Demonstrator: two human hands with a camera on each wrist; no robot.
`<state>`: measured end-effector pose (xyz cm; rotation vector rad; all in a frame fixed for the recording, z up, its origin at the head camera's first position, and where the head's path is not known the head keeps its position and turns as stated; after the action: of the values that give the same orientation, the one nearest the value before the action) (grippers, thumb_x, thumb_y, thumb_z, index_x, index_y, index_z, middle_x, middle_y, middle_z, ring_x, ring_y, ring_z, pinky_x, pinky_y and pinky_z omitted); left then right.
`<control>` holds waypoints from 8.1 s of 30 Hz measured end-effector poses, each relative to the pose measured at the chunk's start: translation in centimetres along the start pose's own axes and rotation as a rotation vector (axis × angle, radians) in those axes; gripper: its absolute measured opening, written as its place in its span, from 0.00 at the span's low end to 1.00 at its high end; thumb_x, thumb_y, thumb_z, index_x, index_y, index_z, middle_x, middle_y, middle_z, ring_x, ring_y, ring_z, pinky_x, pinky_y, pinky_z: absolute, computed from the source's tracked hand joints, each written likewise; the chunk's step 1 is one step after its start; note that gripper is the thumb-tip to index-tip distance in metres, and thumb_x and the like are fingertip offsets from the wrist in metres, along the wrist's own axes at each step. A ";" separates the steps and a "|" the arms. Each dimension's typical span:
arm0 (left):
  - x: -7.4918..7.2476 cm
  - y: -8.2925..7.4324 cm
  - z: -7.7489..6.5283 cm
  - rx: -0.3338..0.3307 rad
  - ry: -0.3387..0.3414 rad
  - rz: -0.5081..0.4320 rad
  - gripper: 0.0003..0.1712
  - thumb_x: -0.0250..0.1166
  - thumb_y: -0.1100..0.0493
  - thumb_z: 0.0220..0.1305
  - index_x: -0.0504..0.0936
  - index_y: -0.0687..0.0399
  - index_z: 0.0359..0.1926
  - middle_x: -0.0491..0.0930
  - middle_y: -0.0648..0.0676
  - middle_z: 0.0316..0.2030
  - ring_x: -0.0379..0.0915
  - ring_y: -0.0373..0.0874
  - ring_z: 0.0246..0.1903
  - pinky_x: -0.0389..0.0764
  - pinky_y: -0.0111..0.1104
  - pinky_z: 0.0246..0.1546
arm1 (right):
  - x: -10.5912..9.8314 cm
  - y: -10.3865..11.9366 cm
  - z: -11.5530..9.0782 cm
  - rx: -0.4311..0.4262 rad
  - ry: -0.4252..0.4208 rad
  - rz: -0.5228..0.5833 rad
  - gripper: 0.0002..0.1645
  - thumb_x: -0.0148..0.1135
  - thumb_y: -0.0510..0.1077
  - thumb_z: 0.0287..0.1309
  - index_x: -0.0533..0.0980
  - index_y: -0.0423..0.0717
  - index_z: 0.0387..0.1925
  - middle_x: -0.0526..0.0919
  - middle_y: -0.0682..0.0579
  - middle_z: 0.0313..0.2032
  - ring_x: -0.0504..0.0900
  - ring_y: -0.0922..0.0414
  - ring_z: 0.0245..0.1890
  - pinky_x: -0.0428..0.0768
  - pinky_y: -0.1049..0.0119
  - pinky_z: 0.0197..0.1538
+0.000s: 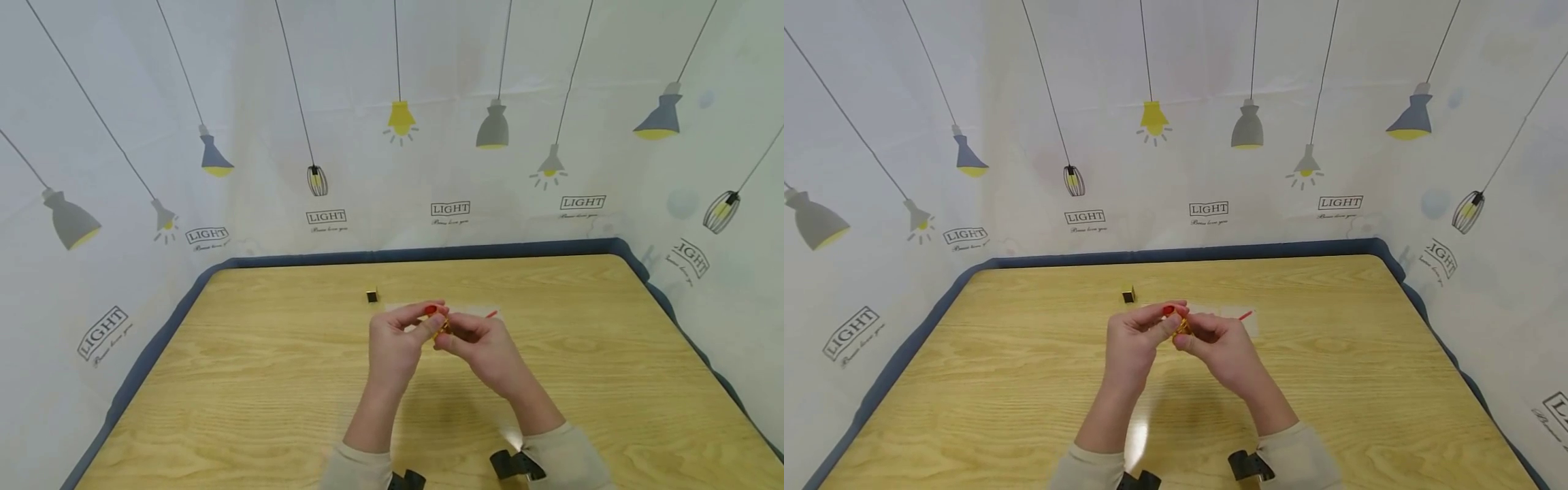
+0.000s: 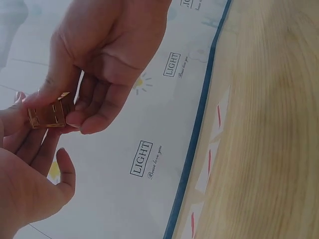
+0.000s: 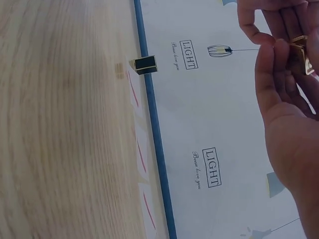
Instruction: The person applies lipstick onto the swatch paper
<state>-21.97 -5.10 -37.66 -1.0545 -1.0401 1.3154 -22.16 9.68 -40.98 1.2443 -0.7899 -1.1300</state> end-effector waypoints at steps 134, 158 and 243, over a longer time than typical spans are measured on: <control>-10.2 1.4 8.0 -0.090 -0.017 0.114 0.19 0.69 0.67 0.72 0.85 0.60 0.62 0.82 0.61 0.63 0.88 0.48 0.54 0.88 0.33 0.54 | -2.5 0.5 -0.3 0.023 -0.131 -0.070 0.16 0.69 0.42 0.72 0.82 0.33 0.53 0.84 0.40 0.49 0.84 0.59 0.43 0.86 0.72 0.49; -6.7 -0.4 0.4 -0.001 -0.037 -0.024 0.20 0.75 0.73 0.61 0.88 0.63 0.55 0.89 0.63 0.53 0.90 0.45 0.48 0.90 0.31 0.47 | -2.9 3.4 -0.8 -0.089 -0.167 -0.147 0.17 0.70 0.36 0.69 0.81 0.33 0.56 0.85 0.45 0.45 0.84 0.63 0.39 0.87 0.73 0.44; -2.8 0.8 -0.3 -0.090 0.291 -0.341 0.24 0.68 0.63 0.73 0.78 0.79 0.61 0.90 0.50 0.48 0.90 0.40 0.45 0.88 0.35 0.55 | -2.1 2.9 -1.0 -0.231 -0.008 -0.062 0.22 0.48 0.40 0.83 0.78 0.29 0.63 0.83 0.64 0.53 0.85 0.61 0.42 0.87 0.71 0.52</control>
<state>-21.87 -7.92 -38.51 -1.0447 -1.0103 0.8208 -21.22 11.84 -38.14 1.0772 -0.6114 -1.2400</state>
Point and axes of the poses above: each hand's wrist, its own z-axis towards the middle knuckle, its own x-axis out of the palm, y = z × x, the point moved 7 cm from there along z, towards the middle knuckle
